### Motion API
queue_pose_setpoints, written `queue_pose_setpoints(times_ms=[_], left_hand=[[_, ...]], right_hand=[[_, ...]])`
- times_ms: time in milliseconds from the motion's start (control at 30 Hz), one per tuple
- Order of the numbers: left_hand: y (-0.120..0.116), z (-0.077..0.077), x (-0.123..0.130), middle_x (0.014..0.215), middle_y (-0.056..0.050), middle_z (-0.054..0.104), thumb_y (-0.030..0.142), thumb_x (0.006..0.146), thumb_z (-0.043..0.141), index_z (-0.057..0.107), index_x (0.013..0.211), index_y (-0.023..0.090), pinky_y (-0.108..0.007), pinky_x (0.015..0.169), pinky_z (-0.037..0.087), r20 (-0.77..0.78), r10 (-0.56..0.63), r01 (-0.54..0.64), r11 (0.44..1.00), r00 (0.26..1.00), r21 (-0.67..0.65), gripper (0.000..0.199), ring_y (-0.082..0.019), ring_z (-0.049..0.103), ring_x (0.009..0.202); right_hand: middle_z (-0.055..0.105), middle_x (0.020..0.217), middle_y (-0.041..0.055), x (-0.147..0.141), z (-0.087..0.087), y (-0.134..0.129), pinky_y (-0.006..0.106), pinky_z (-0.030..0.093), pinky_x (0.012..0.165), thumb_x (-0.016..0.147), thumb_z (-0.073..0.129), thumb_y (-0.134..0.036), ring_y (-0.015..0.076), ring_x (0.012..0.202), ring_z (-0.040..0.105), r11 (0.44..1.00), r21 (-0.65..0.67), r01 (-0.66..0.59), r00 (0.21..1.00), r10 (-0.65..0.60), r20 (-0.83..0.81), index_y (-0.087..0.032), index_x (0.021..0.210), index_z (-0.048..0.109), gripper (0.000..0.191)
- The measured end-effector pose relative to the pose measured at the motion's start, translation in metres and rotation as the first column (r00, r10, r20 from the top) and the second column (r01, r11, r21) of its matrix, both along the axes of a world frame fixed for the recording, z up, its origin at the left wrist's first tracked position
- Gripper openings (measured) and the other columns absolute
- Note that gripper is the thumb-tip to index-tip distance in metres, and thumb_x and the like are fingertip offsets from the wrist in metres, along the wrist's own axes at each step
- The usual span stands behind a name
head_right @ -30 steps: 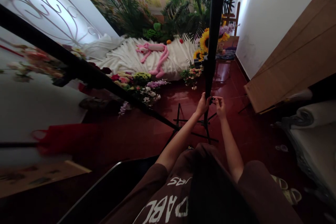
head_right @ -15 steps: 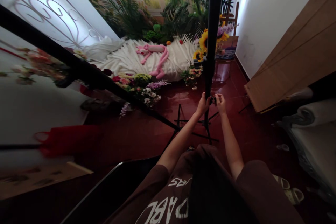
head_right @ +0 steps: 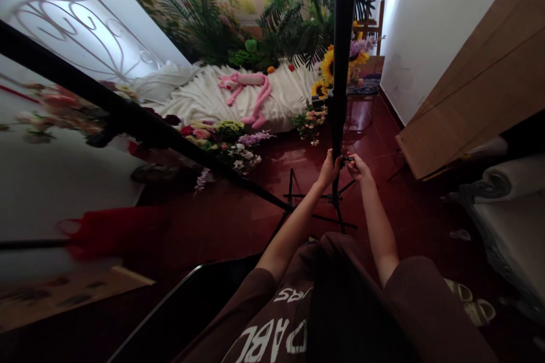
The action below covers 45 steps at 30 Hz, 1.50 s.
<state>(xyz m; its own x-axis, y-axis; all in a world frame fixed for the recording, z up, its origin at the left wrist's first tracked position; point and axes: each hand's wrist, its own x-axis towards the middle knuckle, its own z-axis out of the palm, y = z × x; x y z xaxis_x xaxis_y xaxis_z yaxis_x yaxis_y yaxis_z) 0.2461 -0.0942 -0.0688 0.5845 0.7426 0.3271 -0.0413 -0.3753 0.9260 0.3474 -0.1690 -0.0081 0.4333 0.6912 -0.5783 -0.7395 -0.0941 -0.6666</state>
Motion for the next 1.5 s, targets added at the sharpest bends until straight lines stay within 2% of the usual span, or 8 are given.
queue_pose_setpoints(times_ms=[233, 467, 600, 733, 833, 933, 1067, 1500], left_hand=[[-0.004, 0.003, -0.012, 0.119, -0.013, 0.063, 0.044, 0.092, 0.056, 0.051, 0.125, 0.019, -0.034, 0.096, 0.049, 0.02, -0.003, 0.004, 0.998, 1.0, -0.059, 0.042, -0.02, 0.063, 0.107], [-0.019, -0.061, -0.089, 0.093, -0.008, 0.069, 0.054, 0.091, 0.052, 0.063, 0.098, 0.015, -0.033, 0.085, 0.053, -0.197, -0.005, -0.077, 0.908, 0.98, -0.412, 0.041, -0.016, 0.067, 0.088], [-0.008, -0.086, -0.161, 0.07, -0.003, 0.061, 0.068, 0.089, 0.04, 0.056, 0.081, 0.016, -0.029, 0.066, 0.052, -0.315, 0.315, -0.445, 0.63, 0.895, -0.636, 0.056, -0.013, 0.061, 0.063], [0.03, -0.073, -0.232, 0.072, 0.001, 0.057, 0.068, 0.093, 0.031, 0.05, 0.087, 0.018, -0.024, 0.064, 0.047, -0.301, 0.758, -0.734, 0.323, 0.578, -0.597, 0.054, -0.01, 0.058, 0.062], [0.06, -0.045, -0.264, 0.087, -0.002, 0.059, 0.066, 0.093, 0.034, 0.051, 0.095, 0.018, -0.023, 0.074, 0.048, -0.067, 0.895, -0.822, 0.373, 0.441, -0.431, 0.051, -0.01, 0.059, 0.076], [0.08, -0.014, -0.271, 0.099, -0.006, 0.062, 0.07, 0.089, 0.04, 0.055, 0.103, 0.019, -0.024, 0.078, 0.049, 0.117, 0.827, -0.791, 0.561, 0.55, -0.246, 0.055, -0.012, 0.061, 0.087], [0.092, 0.008, -0.256, 0.095, -0.007, 0.064, 0.075, 0.086, 0.04, 0.057, 0.105, 0.019, -0.026, 0.076, 0.05, 0.125, 0.734, -0.725, 0.679, 0.668, -0.117, 0.062, -0.015, 0.062, 0.086], [0.099, 0.005, -0.254, 0.087, -0.005, 0.065, 0.076, 0.083, 0.043, 0.058, 0.098, 0.02, -0.026, 0.071, 0.049, 0.11, 0.718, -0.714, 0.696, 0.688, -0.077, 0.061, -0.014, 0.061, 0.075]], right_hand=[[0.041, 0.039, -0.0126, -0.01, -0.007, 0.004, 0.01, 0.023, 0.029, 0.084, 0.062, -0.026, 0.0022, 0.028, 0.033, 0.99, 0.018, 0.137, 0.977, -0.138, 0.162, -0.021, 0.08, 0.051, 0.013], [0.053, 0.045, -0.0096, -0.02, -0.009, -0.002, 0.011, 0.032, 0.034, 0.078, 0.069, -0.025, 0.0043, 0.036, 0.05, 0.962, 0.059, 0.267, 0.941, -0.273, 0.2, -0.02, 0.084, 0.055, 0.016], [0.068, 0.057, -0.0052, -0.025, -0.013, -0.02, 0.014, 0.041, 0.04, 0.078, 0.066, -0.028, 0.0085, 0.045, 0.063, 0.949, 0.021, 0.314, 0.92, -0.309, 0.241, -0.02, 0.09, 0.057, 0.017], [0.071, 0.06, -0.0038, -0.036, -0.021, -0.039, 0.015, 0.041, 0.041, 0.078, 0.062, -0.028, 0.0104, 0.048, 0.066, 0.955, -0.013, 0.296, 0.918, -0.281, 0.281, -0.02, 0.089, 0.054, 0.016], [0.071, 0.061, -0.0037, -0.053, -0.025, -0.042, 0.015, 0.042, 0.042, 0.077, 0.06, -0.023, 0.0107, 0.049, 0.067, 0.971, -0.054, 0.231, 0.938, -0.207, 0.279, -0.019, 0.087, 0.054, 0.013], [0.071, 0.06, -0.0038, -0.079, -0.028, -0.034, 0.015, 0.044, 0.044, 0.076, 0.059, -0.019, 0.0106, 0.049, 0.067, 0.987, -0.109, 0.117, 0.964, -0.086, 0.252, -0.019, 0.085, 0.055, 0.01], [0.071, 0.063, -0.0034, -0.117, -0.027, -0.013, 0.016, 0.045, 0.047, 0.077, 0.058, -0.02, 0.0112, 0.053, 0.068, 0.982, -0.123, -0.141, 0.957, 0.167, 0.237, -0.02, 0.086, 0.055, 0.01], [0.068, 0.067, 0.0011, -0.223, 0.007, 0.081, 0.013, 0.038, 0.039, 0.101, 0.041, -0.046, 0.006, 0.046, 0.059, 0.623, -0.032, -0.781, 0.621, 0.781, 0.058, -0.016, 0.096, 0.063, 0.038]])
